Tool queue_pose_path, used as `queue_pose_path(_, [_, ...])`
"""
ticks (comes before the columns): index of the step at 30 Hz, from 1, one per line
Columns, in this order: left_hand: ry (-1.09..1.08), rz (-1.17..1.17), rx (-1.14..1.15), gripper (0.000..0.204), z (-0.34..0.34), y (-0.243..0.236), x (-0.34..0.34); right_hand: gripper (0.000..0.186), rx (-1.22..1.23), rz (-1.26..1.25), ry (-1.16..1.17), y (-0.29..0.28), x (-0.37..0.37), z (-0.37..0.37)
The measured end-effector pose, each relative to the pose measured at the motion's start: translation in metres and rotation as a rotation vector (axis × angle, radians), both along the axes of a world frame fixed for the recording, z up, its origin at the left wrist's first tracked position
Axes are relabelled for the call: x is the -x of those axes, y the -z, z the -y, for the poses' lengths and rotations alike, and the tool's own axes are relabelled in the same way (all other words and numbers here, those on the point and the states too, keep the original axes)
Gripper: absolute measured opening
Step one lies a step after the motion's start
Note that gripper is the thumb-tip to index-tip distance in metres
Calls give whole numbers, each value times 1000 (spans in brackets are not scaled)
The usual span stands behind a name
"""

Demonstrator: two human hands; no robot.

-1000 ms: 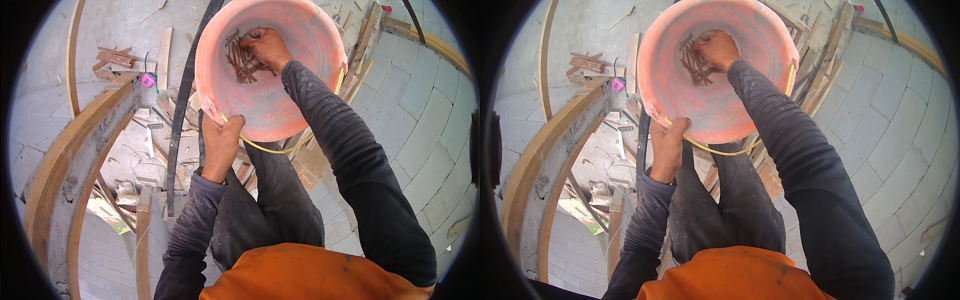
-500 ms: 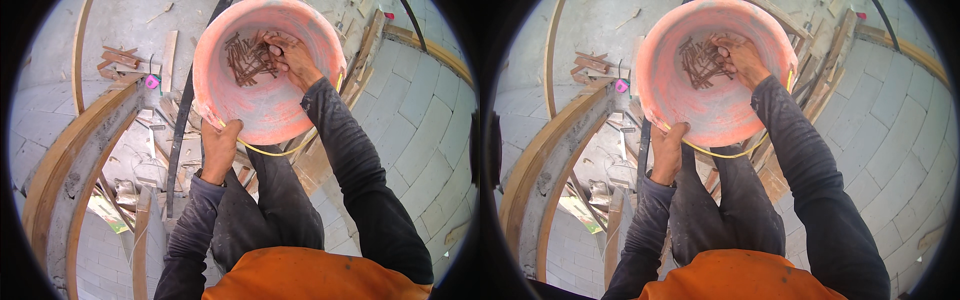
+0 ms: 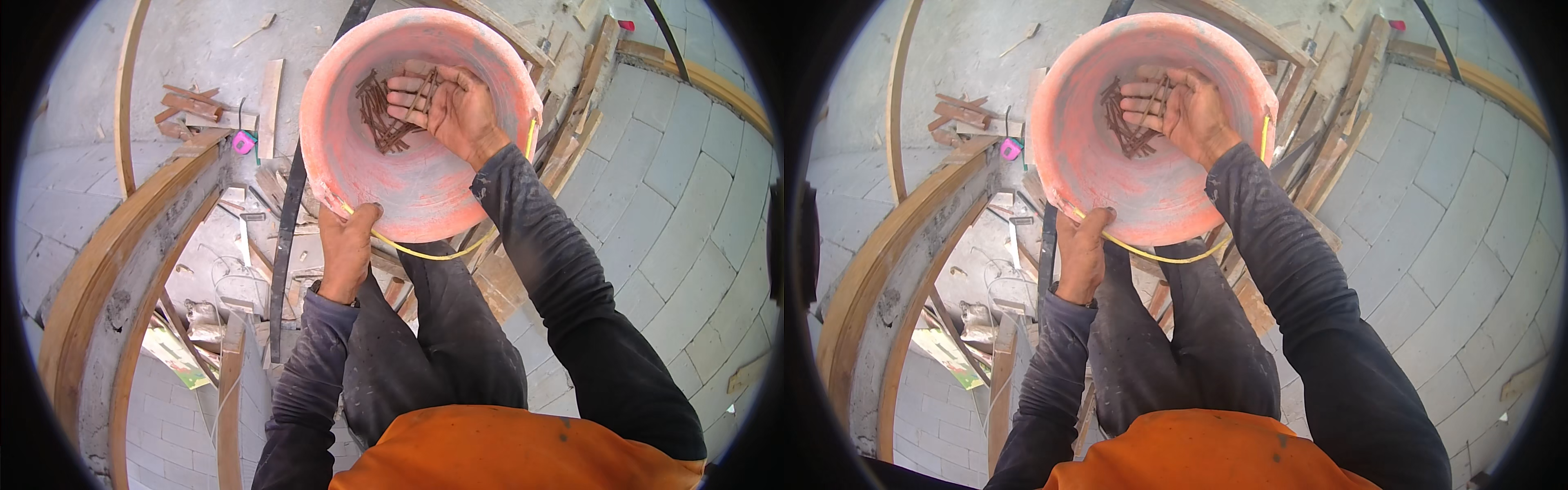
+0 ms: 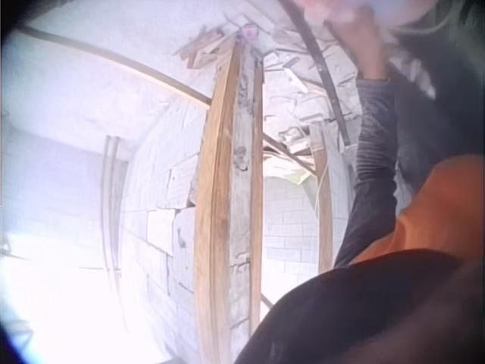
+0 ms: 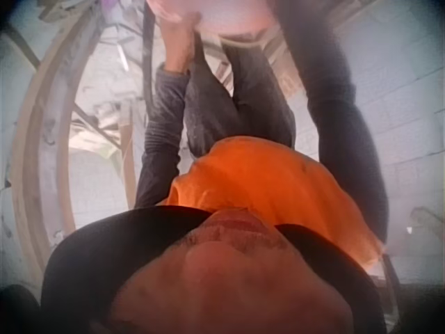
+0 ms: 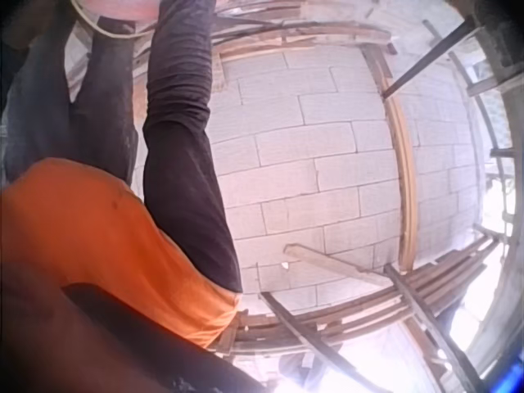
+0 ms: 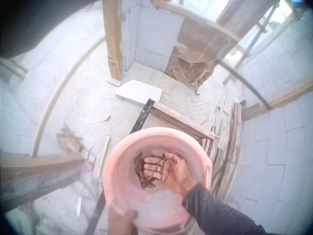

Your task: The person measures a black curved frame with a tape measure, marks it with a green pencil, takes nails from a bucket, and nails a piece of wood onto a structure using a hammer.

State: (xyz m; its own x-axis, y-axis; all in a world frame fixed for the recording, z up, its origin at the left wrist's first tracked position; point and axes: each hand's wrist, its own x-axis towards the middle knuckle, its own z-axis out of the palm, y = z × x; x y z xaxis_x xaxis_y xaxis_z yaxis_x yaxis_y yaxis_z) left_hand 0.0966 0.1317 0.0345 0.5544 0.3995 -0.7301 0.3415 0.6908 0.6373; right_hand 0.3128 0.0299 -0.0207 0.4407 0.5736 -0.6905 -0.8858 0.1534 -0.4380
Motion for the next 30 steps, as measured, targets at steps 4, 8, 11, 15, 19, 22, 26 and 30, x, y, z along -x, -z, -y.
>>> queue_pose_path(4, [-11,6,10,39,-2,3,4,50,-21,-20,-21,3,1,-2])
queue_pose_path(8, [-29,0,33,39,-4,6,6,45,193,184,-305,13,-1,-5])
queue_pose_path(11, [19,8,52,48,-7,7,5,36,573,716,-772,23,5,-10])
queue_pose_path(15, [-33,26,24,39,-7,4,1,34,662,1126,-1295,31,16,-13])
queue_pose_path(19, [-51,46,13,38,-7,1,-4,35,904,1111,-1259,23,18,-11])
queue_pose_path(22, [-35,48,-20,38,-9,0,-5,35,976,1120,-1191,11,11,-8])
queue_pose_path(26, [40,18,35,54,-10,1,-5,35,1051,1113,-1116,-1,1,-7])
queue_pose_path(30, [30,21,1,48,-8,1,-5,33,1052,1112,-992,0,3,-8])
